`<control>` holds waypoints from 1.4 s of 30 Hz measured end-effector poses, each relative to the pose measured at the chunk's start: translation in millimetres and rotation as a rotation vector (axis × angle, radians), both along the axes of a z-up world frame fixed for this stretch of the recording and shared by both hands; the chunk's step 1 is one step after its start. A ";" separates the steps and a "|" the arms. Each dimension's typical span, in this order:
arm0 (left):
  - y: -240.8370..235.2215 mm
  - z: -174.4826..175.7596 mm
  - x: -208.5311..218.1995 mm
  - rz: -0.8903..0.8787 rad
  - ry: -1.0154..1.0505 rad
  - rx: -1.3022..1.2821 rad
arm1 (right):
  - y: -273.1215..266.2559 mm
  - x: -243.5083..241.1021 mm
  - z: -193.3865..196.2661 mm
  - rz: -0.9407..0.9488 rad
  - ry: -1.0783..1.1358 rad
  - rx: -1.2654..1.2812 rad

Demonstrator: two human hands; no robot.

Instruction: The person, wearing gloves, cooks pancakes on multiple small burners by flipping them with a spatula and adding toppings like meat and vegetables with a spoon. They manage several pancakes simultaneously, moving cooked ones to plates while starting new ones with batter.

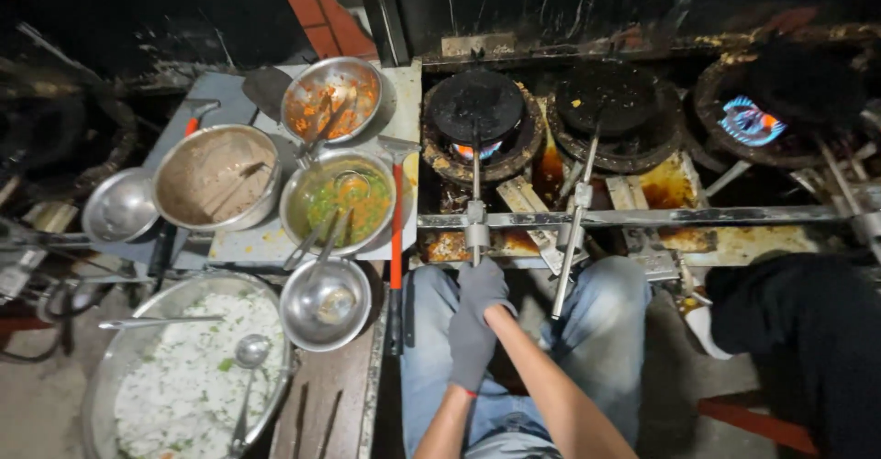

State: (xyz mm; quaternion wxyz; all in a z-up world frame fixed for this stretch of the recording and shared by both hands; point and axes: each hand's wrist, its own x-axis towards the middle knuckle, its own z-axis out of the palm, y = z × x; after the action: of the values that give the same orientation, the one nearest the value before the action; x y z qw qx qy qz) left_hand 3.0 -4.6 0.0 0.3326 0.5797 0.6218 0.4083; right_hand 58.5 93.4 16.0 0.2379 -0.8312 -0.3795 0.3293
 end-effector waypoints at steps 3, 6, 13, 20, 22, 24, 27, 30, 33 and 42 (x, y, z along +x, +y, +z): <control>5.1 1.8 -2.7 0.001 0.047 -0.015 | 1.0 -0.4 -5.8 0.012 -0.008 0.013; 3.2 -4.3 -1.6 0.000 0.075 -0.014 | 2.5 0.5 -12.8 0.012 -0.024 0.015; 5.2 3.7 -2.4 -0.003 0.067 -0.065 | 2.1 -1.9 -13.1 0.014 0.010 0.073; 6.7 16.1 -5.2 -0.025 0.064 -0.153 | 2.2 -1.1 -21.3 0.021 -0.002 0.091; 6.8 20.6 -4.4 -0.028 0.049 -0.117 | 6.8 -1.2 -25.6 0.028 0.008 0.081; -1.0 24.7 -6.2 -0.029 0.003 -0.059 | 1.5 -0.2 -29.8 0.027 0.009 0.060; 7.0 25.1 -5.8 -0.029 0.018 -0.055 | 5.7 -0.4 -26.0 0.024 -0.002 0.054; 3.4 17.3 -4.5 -0.017 0.037 -0.058 | 1.1 0.0 -17.6 0.030 0.000 0.056; 4.6 14.3 -4.4 -0.018 0.019 -0.036 | -0.1 -1.4 -0.1 0.036 0.038 0.079; 4.6 25.1 -2.4 0.000 0.018 -0.098 | -0.5 0.7 17.5 0.043 0.101 0.020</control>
State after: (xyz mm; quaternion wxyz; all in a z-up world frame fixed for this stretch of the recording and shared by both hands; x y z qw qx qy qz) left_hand 0.7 0.1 25.1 0.3548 0.5663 0.6442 0.3722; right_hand 59.1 92.9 33.5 0.2580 -0.8027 -0.3881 0.3721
